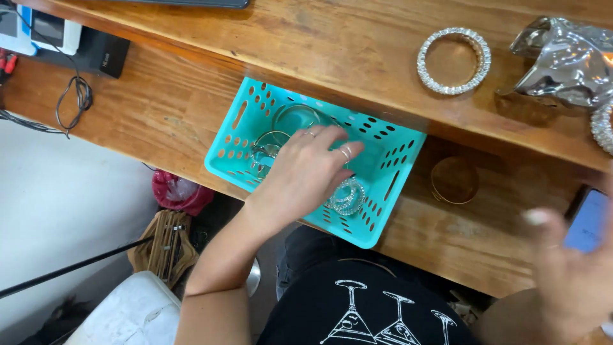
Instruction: The person is sorting and inspecting various bangles and bracelets, moving them between a blue plastic basket and a wooden tabletop.
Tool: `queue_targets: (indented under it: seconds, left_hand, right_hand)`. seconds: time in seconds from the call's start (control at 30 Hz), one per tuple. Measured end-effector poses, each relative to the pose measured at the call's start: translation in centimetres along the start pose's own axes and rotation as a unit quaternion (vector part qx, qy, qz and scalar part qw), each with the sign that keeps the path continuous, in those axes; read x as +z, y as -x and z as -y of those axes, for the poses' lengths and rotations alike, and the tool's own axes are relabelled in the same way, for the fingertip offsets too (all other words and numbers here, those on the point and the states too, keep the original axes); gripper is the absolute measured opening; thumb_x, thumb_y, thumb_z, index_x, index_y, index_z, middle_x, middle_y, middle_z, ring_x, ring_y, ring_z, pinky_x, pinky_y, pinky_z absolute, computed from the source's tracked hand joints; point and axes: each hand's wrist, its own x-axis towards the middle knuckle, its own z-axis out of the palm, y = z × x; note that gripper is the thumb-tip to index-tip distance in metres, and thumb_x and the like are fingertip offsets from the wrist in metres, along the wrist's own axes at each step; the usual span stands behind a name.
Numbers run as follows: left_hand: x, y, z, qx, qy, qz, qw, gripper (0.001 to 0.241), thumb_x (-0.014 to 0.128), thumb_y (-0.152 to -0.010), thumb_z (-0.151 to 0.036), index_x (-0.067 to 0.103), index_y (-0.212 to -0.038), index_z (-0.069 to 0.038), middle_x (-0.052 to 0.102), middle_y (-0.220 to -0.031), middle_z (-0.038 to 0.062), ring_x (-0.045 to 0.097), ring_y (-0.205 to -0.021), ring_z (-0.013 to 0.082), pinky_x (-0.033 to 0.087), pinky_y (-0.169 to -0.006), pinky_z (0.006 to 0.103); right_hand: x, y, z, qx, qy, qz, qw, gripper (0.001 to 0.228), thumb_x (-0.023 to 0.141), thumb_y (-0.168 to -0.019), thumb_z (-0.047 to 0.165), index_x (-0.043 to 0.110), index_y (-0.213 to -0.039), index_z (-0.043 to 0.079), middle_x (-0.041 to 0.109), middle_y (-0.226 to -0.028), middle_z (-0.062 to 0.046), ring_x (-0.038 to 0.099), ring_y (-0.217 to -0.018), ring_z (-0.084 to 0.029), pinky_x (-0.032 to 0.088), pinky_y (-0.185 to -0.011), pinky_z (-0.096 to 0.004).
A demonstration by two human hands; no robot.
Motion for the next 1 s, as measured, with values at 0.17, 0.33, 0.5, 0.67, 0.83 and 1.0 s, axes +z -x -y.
queue_targets:
  seconds: [0.17, 0.33, 0.5, 0.67, 0.83, 1.0]
  left_hand:
    - [6.8, 2.2, 1.5, -0.079, -0.055, 0.262, 0.96, 0.055, 0.084, -0.079, -0.021, 0.068, -0.132, -0.02, 0.062, -0.105, 0.017, 0.06, -0.103, 0.0403, 0.059, -0.068, 0.0493]
    - [9.8, 1.8, -0.1, -0.1, -0.141, 0.268, 0.948, 0.043, 0.077, -0.084, -0.018, 0.068, -0.126, -0.022, 0.072, -0.097, 0.01, 0.072, -0.088, 0.0317, 0.058, -0.068, 0.0386]
    - [8.2, 2.2, 0.9, -0.09, -0.096, 0.247, 0.96, 0.046, 0.073, -0.08, 0.003, 0.067, -0.121, -0.015, 0.069, -0.066, 0.002, 0.072, -0.063, 0.0309, 0.053, -0.05, 0.0396]
    - [3.6, 2.6, 1.6, -0.161, 0.063, 0.012, 0.985, 0.019, 0.075, -0.088, -0.012, 0.072, -0.107, -0.012, 0.075, -0.078, 0.01, 0.069, -0.074, 0.0377, 0.049, -0.076, 0.0514]
    - [0.2, 3.3, -0.3, -0.156, 0.227, -0.149, 0.95, 0.02, 0.066, -0.1, -0.006, 0.07, -0.12, -0.007, 0.076, -0.115, 0.007, 0.077, -0.095, 0.0178, 0.061, -0.086, 0.0288]
    - [-0.6, 2.6, -1.8, -0.128, 0.32, -0.162, 0.925, 0.028, 0.071, -0.097, -0.003, 0.068, -0.124, -0.011, 0.077, -0.104, 0.008, 0.076, -0.09, 0.0183, 0.06, -0.072, 0.027]
  right_hand:
    - [5.6, -0.2, 8.1, -0.273, -0.082, 0.226, 0.931, 0.048, 0.073, -0.088, 0.034, 0.065, -0.134, 0.024, 0.047, -0.158, -0.013, 0.033, -0.153, -0.05, 0.031, -0.125, -0.058]
    - [7.5, 0.4, 8.1, -0.232, -0.19, 0.287, 0.91, 0.019, 0.069, -0.092, 0.024, 0.068, -0.106, 0.011, 0.043, -0.157, -0.022, 0.026, -0.154, -0.052, 0.041, -0.117, -0.056]
    - [9.0, -0.1, 6.5, -0.226, -0.231, 0.278, 0.905, 0.016, 0.068, -0.093, 0.028, 0.074, -0.098, 0.014, 0.044, -0.155, -0.019, 0.026, -0.154, -0.049, 0.036, -0.122, -0.054]
    - [9.2, -0.7, 6.5, -0.203, -0.256, 0.235, 0.915, 0.024, 0.062, -0.095, 0.028, 0.073, -0.087, 0.008, 0.053, -0.147, -0.021, 0.037, -0.15, -0.05, 0.038, -0.123, -0.057]
    - [8.9, -1.3, 8.4, -0.154, -0.197, 0.06, 0.966, 0.047, 0.067, -0.102, 0.025, 0.056, -0.14, 0.0, 0.057, -0.148, -0.028, 0.064, -0.124, -0.039, 0.048, -0.104, -0.046]
    - [10.1, -4.2, 12.0, -0.169, -0.253, 0.111, 0.946, 0.044, 0.067, -0.101, 0.014, 0.056, -0.142, 0.002, 0.059, -0.135, -0.02, 0.067, -0.1, -0.027, 0.062, -0.085, -0.036]
